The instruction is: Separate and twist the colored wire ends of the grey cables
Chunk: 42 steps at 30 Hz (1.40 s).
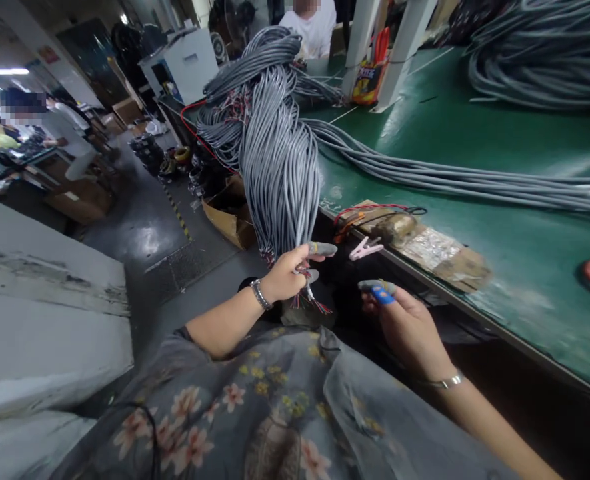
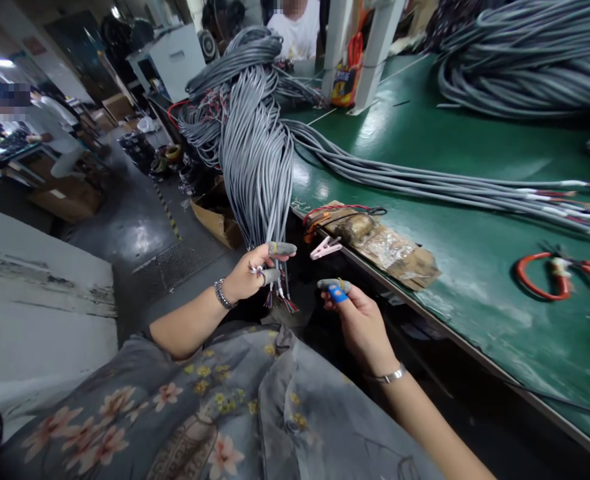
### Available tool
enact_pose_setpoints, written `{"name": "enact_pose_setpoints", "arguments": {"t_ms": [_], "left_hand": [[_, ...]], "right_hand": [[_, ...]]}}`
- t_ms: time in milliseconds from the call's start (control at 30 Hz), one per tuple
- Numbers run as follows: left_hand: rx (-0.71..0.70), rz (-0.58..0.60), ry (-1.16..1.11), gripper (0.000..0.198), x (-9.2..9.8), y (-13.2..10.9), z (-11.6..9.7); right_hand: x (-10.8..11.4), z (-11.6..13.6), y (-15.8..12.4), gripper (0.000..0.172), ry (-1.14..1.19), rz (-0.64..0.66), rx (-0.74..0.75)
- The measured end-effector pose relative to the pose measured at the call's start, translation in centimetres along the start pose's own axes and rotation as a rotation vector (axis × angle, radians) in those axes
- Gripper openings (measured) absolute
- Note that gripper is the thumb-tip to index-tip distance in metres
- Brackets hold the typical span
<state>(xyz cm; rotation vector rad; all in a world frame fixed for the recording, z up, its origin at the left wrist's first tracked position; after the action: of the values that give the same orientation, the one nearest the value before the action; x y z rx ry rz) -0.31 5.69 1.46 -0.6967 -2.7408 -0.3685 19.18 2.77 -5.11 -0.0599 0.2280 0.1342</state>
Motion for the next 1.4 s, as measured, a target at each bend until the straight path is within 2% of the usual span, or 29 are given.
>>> {"name": "enact_pose_setpoints", "arguments": {"t_ms": [167, 333, 500, 633, 767, 833, 867, 1000, 1067, 1133, 1233, 1300, 1400], "left_hand": [[-0.068, 0.204, 0.052, 0.069, -1.8, 1.4, -0.6], [-0.082, 0.303, 0.156, 0.053, -2.9, 2.8, -1.8], [-0.088, 0.344, 0.182, 0.052, -3.2, 2.8, -2.4], [-0.050, 0.366, 0.150, 0.048, -2.6, 2.5, -2.5], [-0.041, 0.375, 0.031, 0.049, -1.4, 1.8, -3.3], [-0.052, 0.325, -0.090, 0.044, -0.6, 1.2, -3.5], [-0.052, 0.264, -0.152, 0.038, -0.1, 0.9, -3.3], [-0.016, -0.156, -0.327, 0.022, 2.2, -0.8, -0.9], [-0.003, -0.263, -0.308, 0.021, 2.6, -1.3, -0.1], [-0.005, -0.220, -0.215, 0.023, 2.1, -1.2, -0.2], [-0.080, 0.011, 0.015, 0.025, 0.3, -0.4, -1.6], [-0.101, 0.171, 0.171, 0.025, -1.0, 0.0, -2.1], [-0.034, 0.297, 0.332, 0.025, -2.0, 0.2, -1.3]], "right_hand": [[-2.2, 4.5, -0.7, 0.025, -0.300, 0.133, 0.237], [-4.7, 7.5, -0.5, 0.028, -0.568, 0.229, 0.452], [-6.0, 8.1, 0.1, 0.018, -0.628, 0.263, 0.505], [-6.8, 8.2, 0.1, 0.014, -0.658, 0.282, 0.530], [-6.3, 8.1, -0.5, 0.013, -0.579, 0.193, 0.557], [-5.3, 7.4, -0.8, 0.011, -0.508, 0.111, 0.526], [-4.7, 6.8, -0.8, 0.010, -0.467, 0.073, 0.496], [-2.5, 4.5, -0.8, 0.011, -0.305, -0.071, 0.371], [-2.3, 3.9, -0.6, 0.016, -0.277, -0.066, 0.337], [-2.9, 3.7, -0.2, 0.016, -0.285, -0.002, 0.318], [-4.0, 3.5, 0.2, 0.015, -0.299, 0.100, 0.300], [-4.3, 3.2, 0.4, 0.017, -0.256, 0.114, 0.272], [-4.3, 2.0, 0.7, 0.022, -0.131, 0.120, 0.182]]}}
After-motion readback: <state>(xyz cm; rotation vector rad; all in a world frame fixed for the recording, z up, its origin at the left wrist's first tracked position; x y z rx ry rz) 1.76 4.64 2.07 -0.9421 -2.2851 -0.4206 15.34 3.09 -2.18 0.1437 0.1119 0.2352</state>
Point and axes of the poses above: each hand's wrist, its own y-axis towards the middle knuckle, its own x-axis out of the back of the hand, z = x × y, the point moved 6 cm from there along y, towards the middle knuckle, and after that the axes turned 8 degrees about z, right-handed, at the moved point
